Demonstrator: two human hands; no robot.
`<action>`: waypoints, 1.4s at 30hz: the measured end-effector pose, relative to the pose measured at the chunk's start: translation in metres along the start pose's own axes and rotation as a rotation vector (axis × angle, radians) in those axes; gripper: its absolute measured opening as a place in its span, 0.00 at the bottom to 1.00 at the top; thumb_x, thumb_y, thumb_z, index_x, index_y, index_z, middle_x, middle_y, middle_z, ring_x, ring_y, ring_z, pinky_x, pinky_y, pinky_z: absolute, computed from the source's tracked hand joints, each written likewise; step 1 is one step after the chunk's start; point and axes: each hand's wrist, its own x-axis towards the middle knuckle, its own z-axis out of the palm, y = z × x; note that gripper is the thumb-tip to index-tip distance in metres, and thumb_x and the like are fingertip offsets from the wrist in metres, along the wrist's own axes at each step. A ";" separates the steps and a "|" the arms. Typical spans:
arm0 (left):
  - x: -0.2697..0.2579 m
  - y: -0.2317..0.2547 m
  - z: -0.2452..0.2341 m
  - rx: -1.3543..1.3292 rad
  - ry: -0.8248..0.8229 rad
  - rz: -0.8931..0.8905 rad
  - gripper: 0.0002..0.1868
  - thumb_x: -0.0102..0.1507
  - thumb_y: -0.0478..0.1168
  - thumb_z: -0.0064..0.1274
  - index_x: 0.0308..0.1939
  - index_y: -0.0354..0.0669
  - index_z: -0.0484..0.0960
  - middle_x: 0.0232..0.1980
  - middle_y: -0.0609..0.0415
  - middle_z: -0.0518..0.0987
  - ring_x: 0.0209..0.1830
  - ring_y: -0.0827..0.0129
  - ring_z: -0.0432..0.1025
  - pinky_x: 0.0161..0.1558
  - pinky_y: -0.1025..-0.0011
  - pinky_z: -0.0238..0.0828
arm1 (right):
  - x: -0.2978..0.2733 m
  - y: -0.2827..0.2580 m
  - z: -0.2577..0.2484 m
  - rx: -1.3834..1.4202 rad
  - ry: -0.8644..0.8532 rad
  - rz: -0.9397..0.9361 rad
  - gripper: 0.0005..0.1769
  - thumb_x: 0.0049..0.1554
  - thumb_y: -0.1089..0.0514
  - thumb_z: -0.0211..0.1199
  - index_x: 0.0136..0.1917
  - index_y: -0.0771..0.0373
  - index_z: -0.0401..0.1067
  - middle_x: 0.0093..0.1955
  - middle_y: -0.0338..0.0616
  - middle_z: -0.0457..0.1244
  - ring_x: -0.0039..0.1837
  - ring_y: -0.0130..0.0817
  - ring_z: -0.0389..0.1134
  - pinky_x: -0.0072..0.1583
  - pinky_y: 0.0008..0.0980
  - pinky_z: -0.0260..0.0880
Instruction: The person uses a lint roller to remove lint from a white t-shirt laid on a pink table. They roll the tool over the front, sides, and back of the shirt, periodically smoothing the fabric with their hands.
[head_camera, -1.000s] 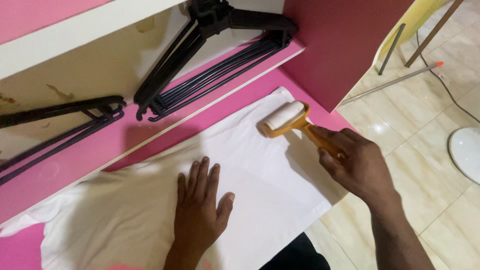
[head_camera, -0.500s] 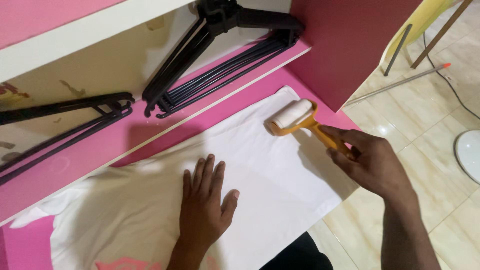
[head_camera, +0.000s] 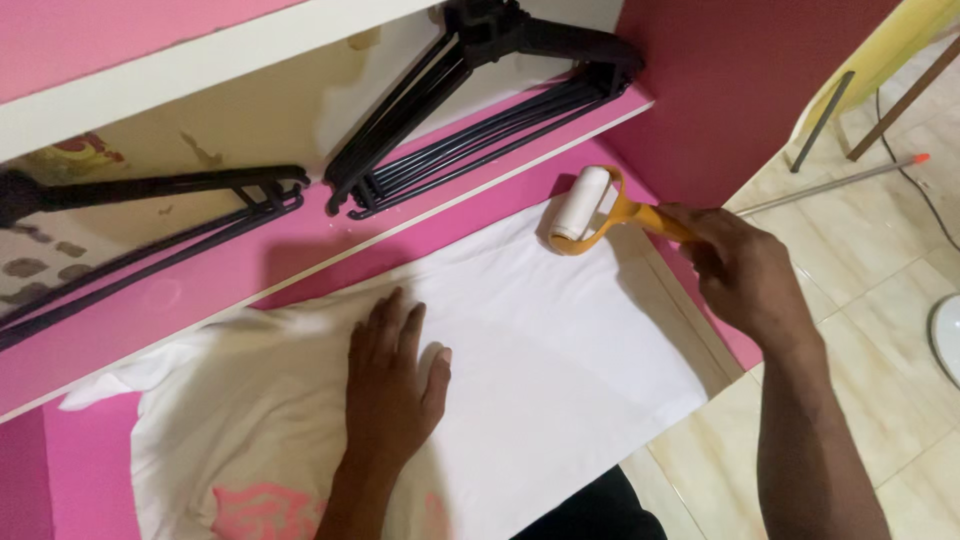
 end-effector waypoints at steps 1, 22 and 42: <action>0.000 -0.005 -0.001 0.038 0.013 -0.033 0.29 0.66 0.49 0.49 0.66 0.32 0.72 0.75 0.35 0.65 0.74 0.41 0.59 0.72 0.41 0.52 | 0.001 0.003 -0.003 0.095 -0.019 -0.002 0.28 0.59 0.73 0.56 0.70 0.55 0.72 0.57 0.47 0.70 0.48 0.43 0.72 0.51 0.39 0.75; -0.002 -0.035 -0.001 0.242 0.005 -0.254 0.34 0.65 0.53 0.48 0.69 0.35 0.69 0.77 0.39 0.62 0.78 0.44 0.54 0.72 0.37 0.44 | 0.058 -0.004 0.060 -0.189 0.096 -0.386 0.28 0.49 0.76 0.58 0.61 0.60 0.74 0.59 0.49 0.66 0.63 0.52 0.64 0.61 0.47 0.69; -0.002 -0.065 -0.026 -0.056 -0.046 -0.171 0.34 0.62 0.48 0.53 0.67 0.29 0.68 0.76 0.32 0.61 0.76 0.42 0.55 0.71 0.46 0.51 | 0.062 -0.019 0.069 -0.149 0.120 -0.448 0.24 0.49 0.75 0.62 0.58 0.61 0.73 0.57 0.48 0.65 0.62 0.53 0.62 0.62 0.48 0.65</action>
